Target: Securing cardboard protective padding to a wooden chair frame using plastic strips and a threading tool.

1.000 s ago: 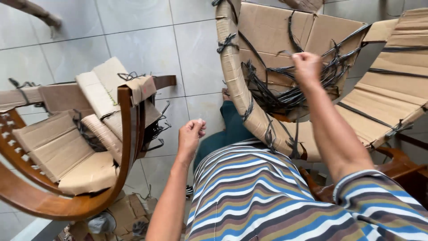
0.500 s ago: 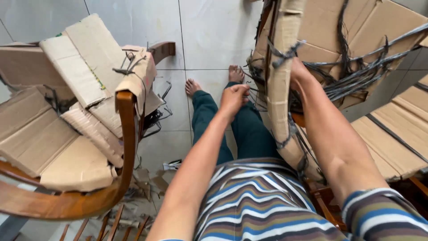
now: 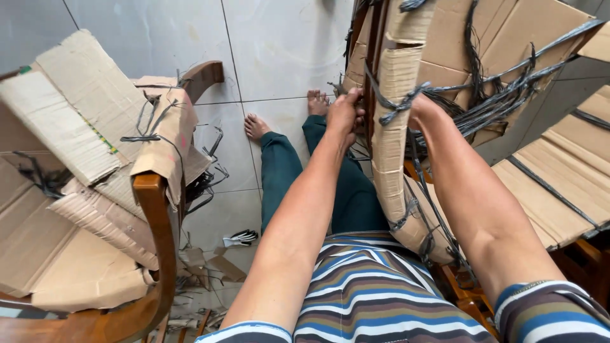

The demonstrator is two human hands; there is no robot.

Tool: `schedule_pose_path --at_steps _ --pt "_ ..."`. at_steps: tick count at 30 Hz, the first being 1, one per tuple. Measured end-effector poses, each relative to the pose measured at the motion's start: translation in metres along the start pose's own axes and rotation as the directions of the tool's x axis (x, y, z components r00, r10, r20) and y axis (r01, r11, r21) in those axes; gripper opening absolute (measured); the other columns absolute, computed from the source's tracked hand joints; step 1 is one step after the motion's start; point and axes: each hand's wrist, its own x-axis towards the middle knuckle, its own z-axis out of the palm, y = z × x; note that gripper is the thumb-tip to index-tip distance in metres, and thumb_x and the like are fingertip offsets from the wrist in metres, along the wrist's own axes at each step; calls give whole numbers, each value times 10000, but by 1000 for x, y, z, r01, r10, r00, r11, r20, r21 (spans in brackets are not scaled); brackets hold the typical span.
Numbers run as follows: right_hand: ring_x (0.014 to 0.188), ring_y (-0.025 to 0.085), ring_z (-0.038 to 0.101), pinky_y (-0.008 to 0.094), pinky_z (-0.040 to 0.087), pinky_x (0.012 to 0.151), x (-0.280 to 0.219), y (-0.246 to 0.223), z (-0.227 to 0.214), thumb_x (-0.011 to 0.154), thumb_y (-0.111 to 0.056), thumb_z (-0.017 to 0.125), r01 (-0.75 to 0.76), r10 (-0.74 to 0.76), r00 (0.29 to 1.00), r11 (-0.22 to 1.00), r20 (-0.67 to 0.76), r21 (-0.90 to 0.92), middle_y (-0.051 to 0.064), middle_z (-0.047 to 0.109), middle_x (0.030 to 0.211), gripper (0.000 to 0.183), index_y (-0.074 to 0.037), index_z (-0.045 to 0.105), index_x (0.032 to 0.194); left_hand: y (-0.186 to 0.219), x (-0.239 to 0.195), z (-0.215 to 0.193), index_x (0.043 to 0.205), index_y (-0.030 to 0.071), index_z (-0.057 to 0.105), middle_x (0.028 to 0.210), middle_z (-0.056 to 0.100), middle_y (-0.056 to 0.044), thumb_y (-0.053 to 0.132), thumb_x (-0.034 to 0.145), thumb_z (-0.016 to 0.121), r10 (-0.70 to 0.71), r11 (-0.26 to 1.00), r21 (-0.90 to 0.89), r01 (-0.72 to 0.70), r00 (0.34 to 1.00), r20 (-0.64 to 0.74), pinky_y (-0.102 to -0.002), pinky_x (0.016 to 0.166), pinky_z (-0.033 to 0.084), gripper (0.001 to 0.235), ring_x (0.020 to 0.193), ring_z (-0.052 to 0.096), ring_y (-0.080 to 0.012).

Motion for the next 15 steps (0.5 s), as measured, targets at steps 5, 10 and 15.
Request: schedule_pose_path --at_steps 5,10,15 --pt "907 443 679 550 501 765 -36 -16 -27 867 -262 583 57 -60 998 996 37 64 206 700 814 276 -103 790 958 21 -55 -43 1032 73 701 1016 767 -82 292 1065 547 209 975 -80 -209 978 -20 -149 560 568 270 643 662 -71" --pt "998 461 678 486 495 813 -98 -13 -77 976 -311 568 59 -62 998 994 22 91 223 743 913 323 -102 812 1009 92 -173 -101 987 92 763 937 787 -56 295 1045 619 441 880 177 -441 896 41 -187 707 605 256 742 703 -75" --pt "843 363 678 428 475 796 -197 -26 -120 1036 -250 558 157 -147 987 972 -69 176 169 720 802 297 -109 816 992 134 -319 -117 1048 72 794 1027 800 -69 266 1073 594 547 727 405 -554 824 146 -290 944 583 280 933 701 -87"
